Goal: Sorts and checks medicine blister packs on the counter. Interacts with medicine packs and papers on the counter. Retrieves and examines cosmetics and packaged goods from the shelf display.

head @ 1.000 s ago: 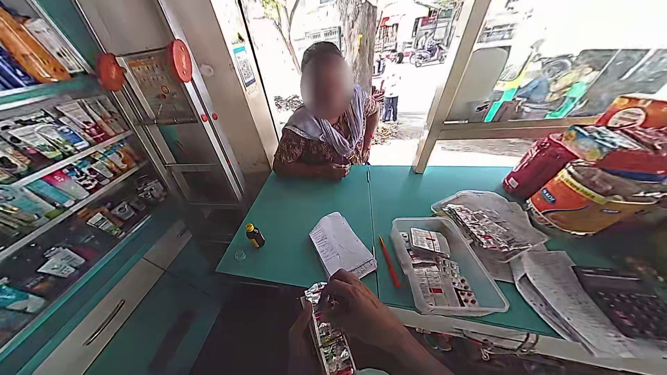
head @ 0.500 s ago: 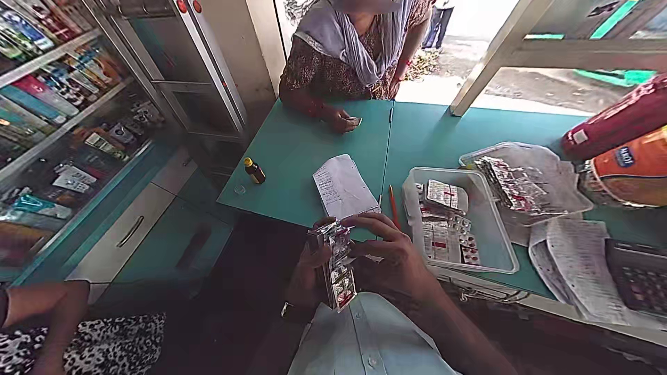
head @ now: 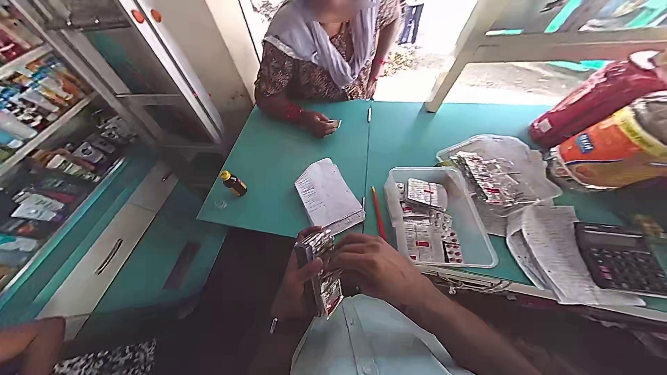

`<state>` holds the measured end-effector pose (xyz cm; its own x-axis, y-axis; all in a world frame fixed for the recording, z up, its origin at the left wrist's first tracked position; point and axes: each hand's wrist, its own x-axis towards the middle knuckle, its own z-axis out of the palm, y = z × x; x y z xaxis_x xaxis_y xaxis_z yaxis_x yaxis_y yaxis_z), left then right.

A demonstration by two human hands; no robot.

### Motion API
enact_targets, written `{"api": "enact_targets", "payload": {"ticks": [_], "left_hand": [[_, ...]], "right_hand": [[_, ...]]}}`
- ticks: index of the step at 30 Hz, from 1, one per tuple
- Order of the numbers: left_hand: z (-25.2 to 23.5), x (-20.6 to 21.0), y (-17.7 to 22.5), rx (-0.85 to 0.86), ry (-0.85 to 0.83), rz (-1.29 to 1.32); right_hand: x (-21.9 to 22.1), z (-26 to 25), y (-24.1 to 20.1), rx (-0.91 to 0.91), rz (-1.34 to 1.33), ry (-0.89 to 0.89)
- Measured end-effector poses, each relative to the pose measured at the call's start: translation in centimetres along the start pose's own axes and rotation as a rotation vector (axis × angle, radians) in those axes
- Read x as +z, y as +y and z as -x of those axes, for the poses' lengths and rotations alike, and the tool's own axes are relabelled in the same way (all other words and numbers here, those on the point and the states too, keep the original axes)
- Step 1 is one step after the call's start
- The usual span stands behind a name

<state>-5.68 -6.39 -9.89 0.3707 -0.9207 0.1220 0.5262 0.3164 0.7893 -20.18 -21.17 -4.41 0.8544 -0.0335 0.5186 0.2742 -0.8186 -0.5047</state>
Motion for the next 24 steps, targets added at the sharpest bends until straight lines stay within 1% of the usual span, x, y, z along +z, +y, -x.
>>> {"api": "enact_targets", "payload": {"ticks": [2,3,5,7,8,9,10,11,13,14,16,19,21,22,24], "left_hand": [[0.5,-0.2,-0.1,-0.032,0.004,0.034],[0.9,-0.3,-0.1,-0.048,0.001,0.067],[1.4,-0.3,0.0,-0.066,0.037,0.081],[2.0,-1.3,-0.4,-0.098,0.003,0.1],[2.2,-1.7,-0.6,-0.11,-0.007,0.137],[2.5,-1.9,-0.6,-0.112,0.0,0.183],[2.9,-2.1,-0.6,-0.111,0.013,0.226],[3.3,-2.4,-0.5,-0.105,0.023,0.258],[3.7,-3.0,-0.3,-0.103,0.044,0.288],[3.8,-3.1,-0.2,-0.102,0.06,0.287],[4.1,-3.3,0.1,-0.094,0.081,0.287],[4.4,-3.5,0.3,-0.085,0.104,0.28],[4.9,-3.8,0.2,-0.109,0.13,0.281],[5.1,-3.9,0.3,-0.124,0.14,0.288],[5.2,-4.0,0.3,-0.146,0.153,0.305]], "right_hand": [[-1.7,-0.6,-0.6,-0.071,0.075,-0.019],[-2.8,-1.0,-1.0,-0.077,0.069,0.007],[-5.3,-2.0,-0.9,-0.031,-0.064,0.14],[-8.4,-3.3,0.8,0.115,-0.165,0.346],[-9.9,-4.5,2.7,0.22,-0.108,0.445],[-11.3,-5.8,5.5,0.362,-0.012,0.495],[-12.3,-7.0,9.2,0.509,0.078,0.491],[-12.9,-7.8,13.4,0.659,0.126,0.427],[-12.4,-7.9,22.1,0.862,0.178,0.248],[-11.7,-7.5,25.3,0.932,0.196,0.166],[-10.2,-7.0,29.0,1.027,0.189,0.054],[-9.3,-7.0,30.2,1.093,0.071,0.059],[-9.6,-7.1,29.7,1.1,0.135,0.009],[-10.0,-7.3,29.2,1.075,0.203,-0.024],[-10.7,-7.7,27.7,0.967,0.324,-0.074]]}}
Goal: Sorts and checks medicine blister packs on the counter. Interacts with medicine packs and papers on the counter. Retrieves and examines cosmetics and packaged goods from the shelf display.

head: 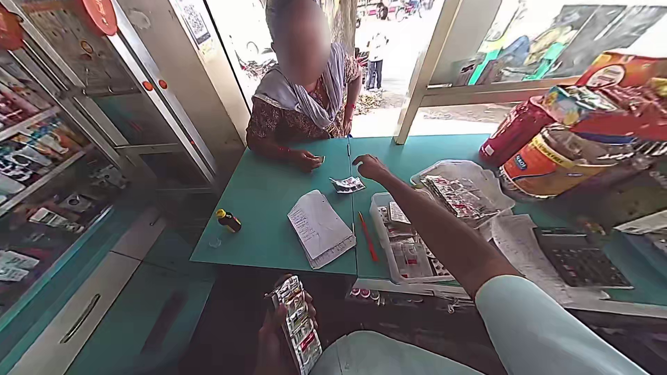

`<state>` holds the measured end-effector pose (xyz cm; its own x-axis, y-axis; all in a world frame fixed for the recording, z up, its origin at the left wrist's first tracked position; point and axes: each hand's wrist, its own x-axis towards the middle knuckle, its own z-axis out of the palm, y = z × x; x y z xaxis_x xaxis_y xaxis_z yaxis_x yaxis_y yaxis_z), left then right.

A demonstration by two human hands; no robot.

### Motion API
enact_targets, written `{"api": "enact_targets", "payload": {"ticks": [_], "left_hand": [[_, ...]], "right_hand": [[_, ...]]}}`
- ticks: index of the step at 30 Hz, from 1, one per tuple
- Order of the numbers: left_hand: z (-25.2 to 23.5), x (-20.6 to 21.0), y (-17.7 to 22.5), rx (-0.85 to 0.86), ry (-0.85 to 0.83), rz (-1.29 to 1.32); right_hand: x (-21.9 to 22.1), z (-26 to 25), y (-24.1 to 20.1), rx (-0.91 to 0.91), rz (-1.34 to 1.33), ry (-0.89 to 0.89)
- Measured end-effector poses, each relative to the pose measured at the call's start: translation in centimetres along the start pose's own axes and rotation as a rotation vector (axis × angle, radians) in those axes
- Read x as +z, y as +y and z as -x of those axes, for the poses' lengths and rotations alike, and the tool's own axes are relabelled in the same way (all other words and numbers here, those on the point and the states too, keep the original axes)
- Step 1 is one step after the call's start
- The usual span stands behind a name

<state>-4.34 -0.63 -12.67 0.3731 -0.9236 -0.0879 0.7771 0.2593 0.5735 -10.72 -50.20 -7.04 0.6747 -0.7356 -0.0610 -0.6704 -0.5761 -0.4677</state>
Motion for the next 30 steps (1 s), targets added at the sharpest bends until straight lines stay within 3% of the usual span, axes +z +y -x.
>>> {"api": "enact_targets", "payload": {"ticks": [3,5,8,10,12,15,18,22,30], "left_hand": [[-0.2,0.2,-0.4,-0.028,0.035,0.029],[-0.6,0.3,-0.6,-0.045,0.009,0.041],[-1.2,0.2,-0.3,-0.062,-0.067,0.063],[-2.0,0.1,-0.3,-0.042,-0.138,0.11],[-2.8,0.5,-0.4,0.021,-0.237,0.145],[-3.3,2.3,-0.8,0.176,-0.275,0.092],[-3.5,4.1,-2.1,0.388,-0.141,-0.117],[-4.9,4.9,-3.2,0.665,-0.115,-0.637],[-5.2,9.0,-5.2,0.701,-0.124,-0.655]], "right_hand": [[-0.1,1.2,-1.8,-0.015,0.108,-0.192],[-1.0,3.2,-3.5,-0.02,0.073,-0.196],[-4.6,11.5,-8.2,-0.205,-0.154,0.001],[-5.6,19.4,-11.2,-0.356,-0.361,-0.017],[-1.9,25.9,-12.2,-0.506,-0.607,-0.067],[6.1,31.7,-12.7,-0.454,-0.924,-0.273],[11.5,33.7,-12.1,-0.46,-1.235,-0.393],[11.4,35.9,-10.8,-0.34,-1.297,-0.359],[8.0,34.3,-8.6,-0.402,-1.415,-0.342]]}}
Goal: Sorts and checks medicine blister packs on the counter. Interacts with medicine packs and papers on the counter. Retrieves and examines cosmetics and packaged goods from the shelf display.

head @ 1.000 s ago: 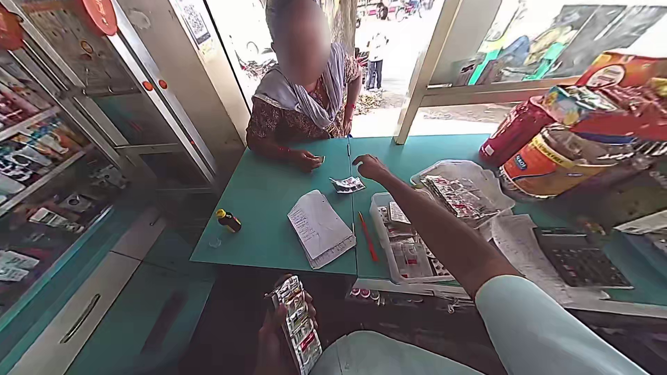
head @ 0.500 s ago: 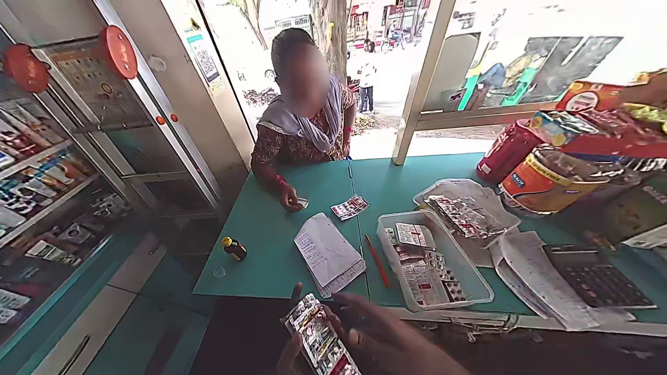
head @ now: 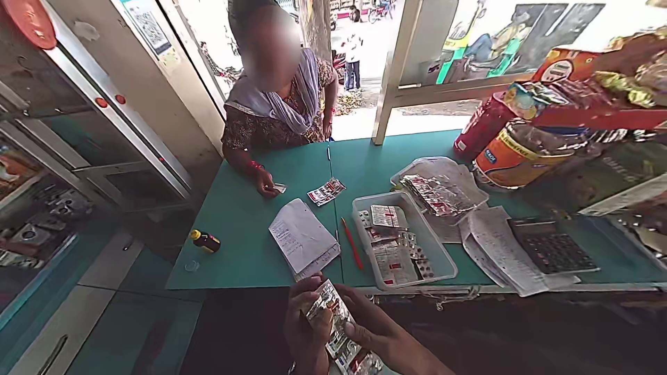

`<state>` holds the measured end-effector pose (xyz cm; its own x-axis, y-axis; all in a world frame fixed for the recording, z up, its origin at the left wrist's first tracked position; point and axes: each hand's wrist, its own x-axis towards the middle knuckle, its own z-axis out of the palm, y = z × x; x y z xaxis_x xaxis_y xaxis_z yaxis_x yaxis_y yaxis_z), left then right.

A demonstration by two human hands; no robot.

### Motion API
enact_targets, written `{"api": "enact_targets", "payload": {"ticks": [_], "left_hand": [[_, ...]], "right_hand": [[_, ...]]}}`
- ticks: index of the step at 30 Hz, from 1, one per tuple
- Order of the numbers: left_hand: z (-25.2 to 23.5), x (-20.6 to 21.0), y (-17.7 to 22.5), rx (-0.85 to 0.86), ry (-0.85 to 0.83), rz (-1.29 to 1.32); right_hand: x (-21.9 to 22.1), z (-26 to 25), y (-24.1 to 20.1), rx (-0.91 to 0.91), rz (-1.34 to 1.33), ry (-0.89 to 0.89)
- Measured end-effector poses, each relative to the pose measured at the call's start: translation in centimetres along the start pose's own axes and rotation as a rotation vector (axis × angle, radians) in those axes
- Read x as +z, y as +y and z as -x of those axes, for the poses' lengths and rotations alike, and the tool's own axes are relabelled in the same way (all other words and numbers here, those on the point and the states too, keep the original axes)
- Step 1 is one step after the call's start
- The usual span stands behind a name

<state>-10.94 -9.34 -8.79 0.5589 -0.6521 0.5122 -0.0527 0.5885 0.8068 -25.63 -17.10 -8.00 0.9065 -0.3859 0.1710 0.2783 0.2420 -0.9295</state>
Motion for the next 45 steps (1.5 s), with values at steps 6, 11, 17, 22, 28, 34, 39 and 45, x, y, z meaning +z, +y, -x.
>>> {"api": "enact_targets", "payload": {"ticks": [6,11,17,22,28,34,39,45], "left_hand": [[-0.3,3.2,-2.4,-0.022,-0.039,-0.168],[-0.9,5.6,-3.6,-0.035,-0.042,-0.285],[-3.7,12.7,-6.4,0.01,-0.435,-0.811],[-4.0,16.4,-9.3,-0.091,-0.668,-1.178],[-3.4,17.2,-10.0,-0.059,-0.665,-1.238],[-3.8,16.5,-9.6,-0.055,-0.507,-1.265],[-3.8,16.2,-10.3,-0.041,-0.867,-1.335],[-5.1,12.9,-7.2,0.024,-0.401,-0.878]], "right_hand": [[-6.1,3.5,-6.7,0.011,0.422,0.334],[-14.7,3.6,-11.5,0.282,1.14,0.728],[-16.7,0.5,-10.7,0.636,1.276,0.439],[-17.0,0.6,-10.0,0.626,1.422,0.275],[-19.8,1.8,-9.9,0.324,1.679,0.361],[-19.5,1.2,-9.1,0.365,1.631,0.42],[-19.1,1.4,-9.1,0.442,1.601,0.405],[-26.4,0.4,-12.2,0.438,1.491,0.715]]}}
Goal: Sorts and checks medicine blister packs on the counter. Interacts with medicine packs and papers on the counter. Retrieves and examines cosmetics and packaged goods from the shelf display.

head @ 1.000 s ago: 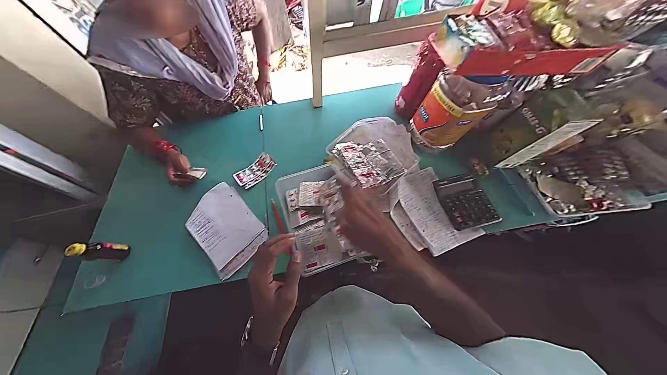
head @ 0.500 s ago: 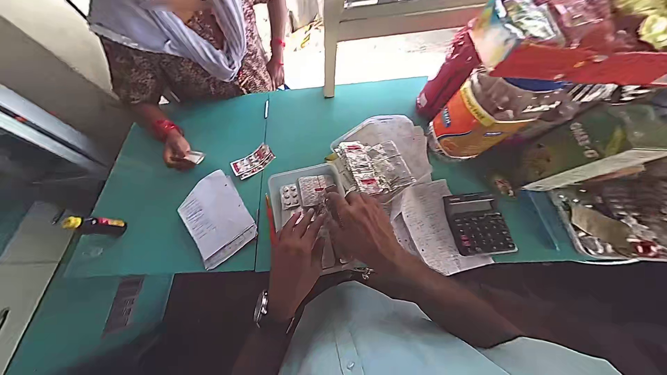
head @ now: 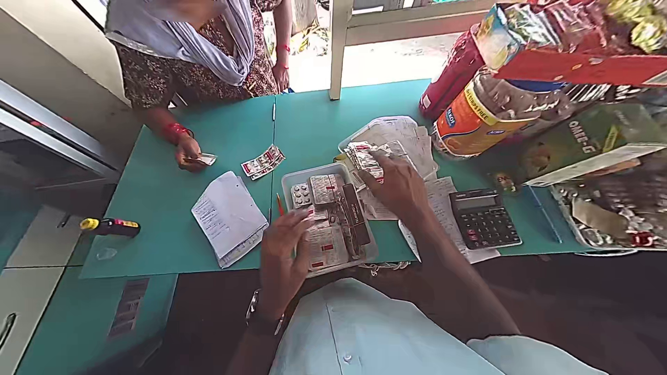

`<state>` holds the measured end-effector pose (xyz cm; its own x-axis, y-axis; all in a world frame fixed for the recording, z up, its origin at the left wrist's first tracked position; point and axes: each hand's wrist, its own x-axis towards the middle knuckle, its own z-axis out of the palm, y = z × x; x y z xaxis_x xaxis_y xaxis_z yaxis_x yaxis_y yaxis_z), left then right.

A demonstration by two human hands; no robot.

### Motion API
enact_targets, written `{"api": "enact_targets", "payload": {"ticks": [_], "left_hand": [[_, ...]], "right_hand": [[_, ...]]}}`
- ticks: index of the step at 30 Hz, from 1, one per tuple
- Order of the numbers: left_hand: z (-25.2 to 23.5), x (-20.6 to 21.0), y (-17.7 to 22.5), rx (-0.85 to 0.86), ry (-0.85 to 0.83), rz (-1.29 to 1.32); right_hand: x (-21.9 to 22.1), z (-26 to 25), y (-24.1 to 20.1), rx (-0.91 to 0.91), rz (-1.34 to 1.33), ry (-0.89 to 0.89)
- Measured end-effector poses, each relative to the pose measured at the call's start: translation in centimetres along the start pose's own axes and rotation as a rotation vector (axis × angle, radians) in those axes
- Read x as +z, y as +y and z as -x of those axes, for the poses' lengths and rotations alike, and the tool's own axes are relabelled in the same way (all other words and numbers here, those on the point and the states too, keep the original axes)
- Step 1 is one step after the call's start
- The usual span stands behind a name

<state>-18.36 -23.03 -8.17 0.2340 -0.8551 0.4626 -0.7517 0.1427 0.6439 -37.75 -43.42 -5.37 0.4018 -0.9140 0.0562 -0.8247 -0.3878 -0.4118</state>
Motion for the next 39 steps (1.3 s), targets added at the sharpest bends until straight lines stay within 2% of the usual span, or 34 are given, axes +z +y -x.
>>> {"api": "enact_targets", "payload": {"ticks": [2,4,8,12,15,17,19,21,24,25,27,29,31,34,36,38,39], "left_hand": [[0.7,-2.0,-1.0,-0.031,0.102,0.135],[1.4,-3.3,-2.0,-0.057,0.133,0.239],[2.8,-4.2,-3.3,-0.111,0.148,0.405],[2.3,-3.8,-3.5,-0.121,0.156,0.459],[1.9,-1.7,-3.0,-0.132,0.066,0.496],[1.8,-0.3,-3.1,-0.109,-0.015,0.438],[1.8,0.6,-3.6,-0.087,-0.078,0.352],[1.9,1.4,-4.0,-0.059,-0.122,0.261],[2.3,2.4,-4.6,-0.027,-0.166,0.13],[2.4,2.6,-4.6,-0.023,-0.169,0.11],[2.5,2.8,-4.7,-0.01,-0.162,0.097],[2.3,2.8,-4.9,0.001,-0.157,0.076],[2.5,2.8,-4.9,-0.007,-0.171,0.068],[2.7,2.9,-4.9,-0.037,-0.149,0.144],[2.9,2.7,-4.9,-0.091,-0.093,0.284],[3.1,2.8,-5.0,-0.123,0.01,0.395],[3.1,2.7,-5.1,-0.132,0.054,0.432]], "right_hand": [[1.4,-2.2,1.2,0.059,0.064,-0.09],[2.0,-3.1,1.5,0.077,0.068,-0.134],[-0.4,-1.7,0.6,0.115,-0.116,-0.018],[-3.9,4.2,-5.6,0.001,-0.245,0.013],[-0.8,8.8,-10.5,-0.007,-0.132,-0.17],[2.1,9.4,-11.4,-0.01,-0.038,-0.304],[2.3,9.2,-10.8,-0.035,-0.079,-0.318],[0.3,7.8,-8.7,-0.016,-0.14,-0.166],[-1.1,2.3,-3.0,0.072,-0.129,0.051],[-0.5,0.2,-1.1,0.065,-0.121,0.049],[1.0,-3.1,1.1,-0.002,-0.113,-0.136],[2.4,-5.1,1.2,-0.059,-0.061,-0.299],[3.5,-5.5,0.5,-0.038,0.009,-0.331],[3.4,-4.9,0.5,0.056,-0.136,-0.204],[1.0,-3.3,-0.1,0.137,-0.273,-0.062],[-1.6,-0.8,-2.0,0.136,-0.358,0.046],[-2.3,0.7,-3.4,0.096,-0.39,0.046]]}}
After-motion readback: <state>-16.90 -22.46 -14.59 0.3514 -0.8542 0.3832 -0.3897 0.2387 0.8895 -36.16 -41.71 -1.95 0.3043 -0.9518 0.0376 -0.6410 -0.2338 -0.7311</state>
